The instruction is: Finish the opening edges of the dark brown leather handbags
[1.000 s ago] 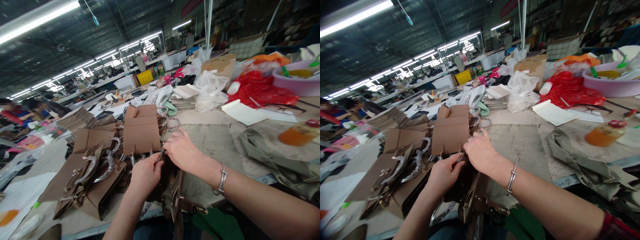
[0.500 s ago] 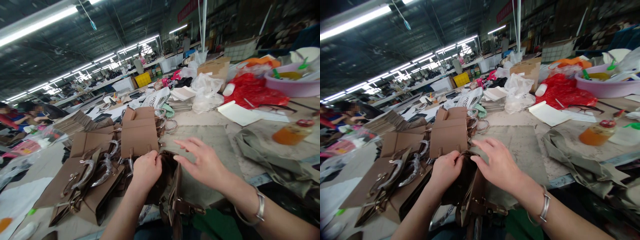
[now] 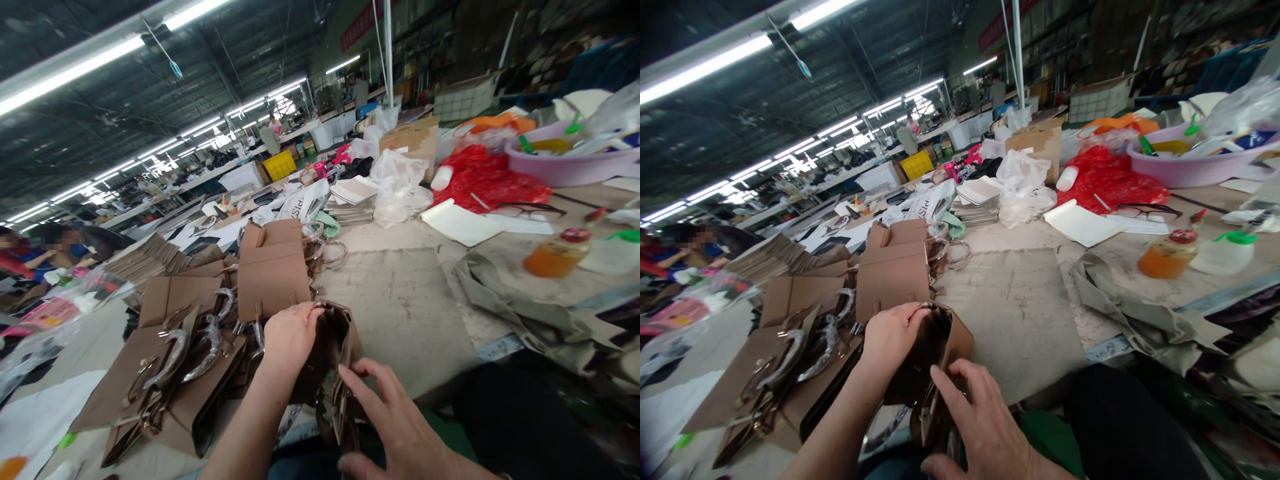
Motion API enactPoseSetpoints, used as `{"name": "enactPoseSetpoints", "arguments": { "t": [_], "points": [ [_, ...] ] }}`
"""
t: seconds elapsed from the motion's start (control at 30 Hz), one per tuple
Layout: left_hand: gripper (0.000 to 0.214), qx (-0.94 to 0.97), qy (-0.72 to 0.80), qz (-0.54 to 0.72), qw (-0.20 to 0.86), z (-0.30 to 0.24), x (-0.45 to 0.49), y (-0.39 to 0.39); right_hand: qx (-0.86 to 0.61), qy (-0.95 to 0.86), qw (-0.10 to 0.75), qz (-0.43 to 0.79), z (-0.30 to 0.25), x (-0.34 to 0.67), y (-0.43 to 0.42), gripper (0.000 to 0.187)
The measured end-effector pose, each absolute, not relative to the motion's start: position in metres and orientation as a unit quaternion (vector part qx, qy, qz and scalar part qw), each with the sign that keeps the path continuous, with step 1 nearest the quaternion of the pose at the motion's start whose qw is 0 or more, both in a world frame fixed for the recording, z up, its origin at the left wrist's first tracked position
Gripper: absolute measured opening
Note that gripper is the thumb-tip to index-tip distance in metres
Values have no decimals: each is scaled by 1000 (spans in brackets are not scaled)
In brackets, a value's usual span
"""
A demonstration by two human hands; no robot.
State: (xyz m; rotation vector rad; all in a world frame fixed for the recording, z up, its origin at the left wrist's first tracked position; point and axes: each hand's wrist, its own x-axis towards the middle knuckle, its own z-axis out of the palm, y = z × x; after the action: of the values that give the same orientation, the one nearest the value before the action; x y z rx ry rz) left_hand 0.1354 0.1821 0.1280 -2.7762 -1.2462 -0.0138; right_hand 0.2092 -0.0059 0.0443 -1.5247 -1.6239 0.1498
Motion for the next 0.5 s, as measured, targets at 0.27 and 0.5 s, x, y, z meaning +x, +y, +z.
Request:
{"name": "enactPoseSetpoints", "arguments": {
  "t": [0.27,0.5],
  "points": [
    [38,-907,-413,2,80,128,139,181,-615,-671,414,-36,32,194,-2,92],
    [37,-898,-436,15,66,128,139,192,-669,-621,403,70,49,191,-3,94]
  ]
}}
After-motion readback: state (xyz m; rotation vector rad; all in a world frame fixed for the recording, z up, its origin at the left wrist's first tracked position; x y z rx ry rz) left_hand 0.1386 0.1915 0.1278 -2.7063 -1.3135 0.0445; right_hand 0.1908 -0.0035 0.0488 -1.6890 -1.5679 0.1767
